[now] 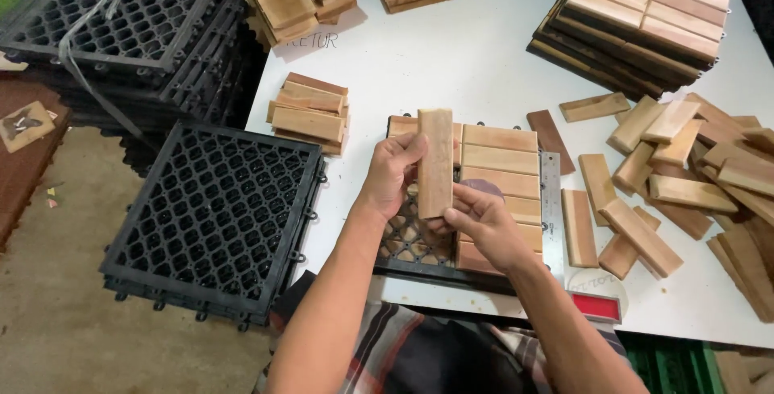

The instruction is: Sanding individual wooden slats and assembling them into a plastic interlocking tile base

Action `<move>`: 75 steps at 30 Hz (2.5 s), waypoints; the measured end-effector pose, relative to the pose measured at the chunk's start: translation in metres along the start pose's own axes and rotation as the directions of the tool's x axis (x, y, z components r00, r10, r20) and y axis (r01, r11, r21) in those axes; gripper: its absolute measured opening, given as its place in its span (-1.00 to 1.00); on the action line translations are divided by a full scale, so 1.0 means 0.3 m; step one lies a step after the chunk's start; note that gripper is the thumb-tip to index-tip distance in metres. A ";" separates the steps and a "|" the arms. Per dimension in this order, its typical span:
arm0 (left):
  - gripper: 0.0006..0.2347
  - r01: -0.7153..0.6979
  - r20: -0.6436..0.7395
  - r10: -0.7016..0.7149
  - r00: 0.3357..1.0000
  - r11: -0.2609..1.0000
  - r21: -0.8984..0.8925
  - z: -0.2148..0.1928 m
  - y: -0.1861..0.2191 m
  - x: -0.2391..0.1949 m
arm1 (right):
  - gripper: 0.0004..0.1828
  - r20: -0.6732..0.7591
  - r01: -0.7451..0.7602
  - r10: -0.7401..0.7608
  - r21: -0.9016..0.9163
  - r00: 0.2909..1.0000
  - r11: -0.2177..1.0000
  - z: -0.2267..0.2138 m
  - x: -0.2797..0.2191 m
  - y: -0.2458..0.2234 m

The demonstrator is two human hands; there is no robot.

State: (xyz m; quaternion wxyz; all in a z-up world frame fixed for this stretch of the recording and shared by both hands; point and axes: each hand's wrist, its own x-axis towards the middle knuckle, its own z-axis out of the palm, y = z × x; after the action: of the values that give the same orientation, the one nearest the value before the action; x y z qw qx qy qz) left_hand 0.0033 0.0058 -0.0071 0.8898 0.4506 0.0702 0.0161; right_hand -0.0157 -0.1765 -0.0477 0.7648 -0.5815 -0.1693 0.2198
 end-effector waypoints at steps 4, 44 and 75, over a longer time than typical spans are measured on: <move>-0.84 0.024 0.054 -0.020 0.998 0.996 -0.086 0.083 0.084 -0.073 | -0.50 0.038 -0.016 0.013 0.093 0.999 0.996 -0.046 0.001 0.029; -0.90 0.042 -0.121 -0.002 0.993 0.944 0.327 0.066 -0.039 -0.089 | -0.66 0.020 -0.222 0.225 -0.103 0.974 0.970 -0.136 0.027 -0.066; -0.69 0.045 -0.426 -0.198 0.883 0.938 -0.344 -0.031 -0.152 0.000 | -0.46 0.196 0.539 -0.667 -0.763 0.719 0.357 0.174 0.024 0.092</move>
State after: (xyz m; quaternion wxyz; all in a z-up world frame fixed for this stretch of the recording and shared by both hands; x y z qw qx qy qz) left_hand 0.0005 -0.0139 -0.0493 0.9095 0.2766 0.3010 0.0755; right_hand -0.0404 -0.1239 -0.0603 0.4697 -0.7612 -0.3909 -0.2170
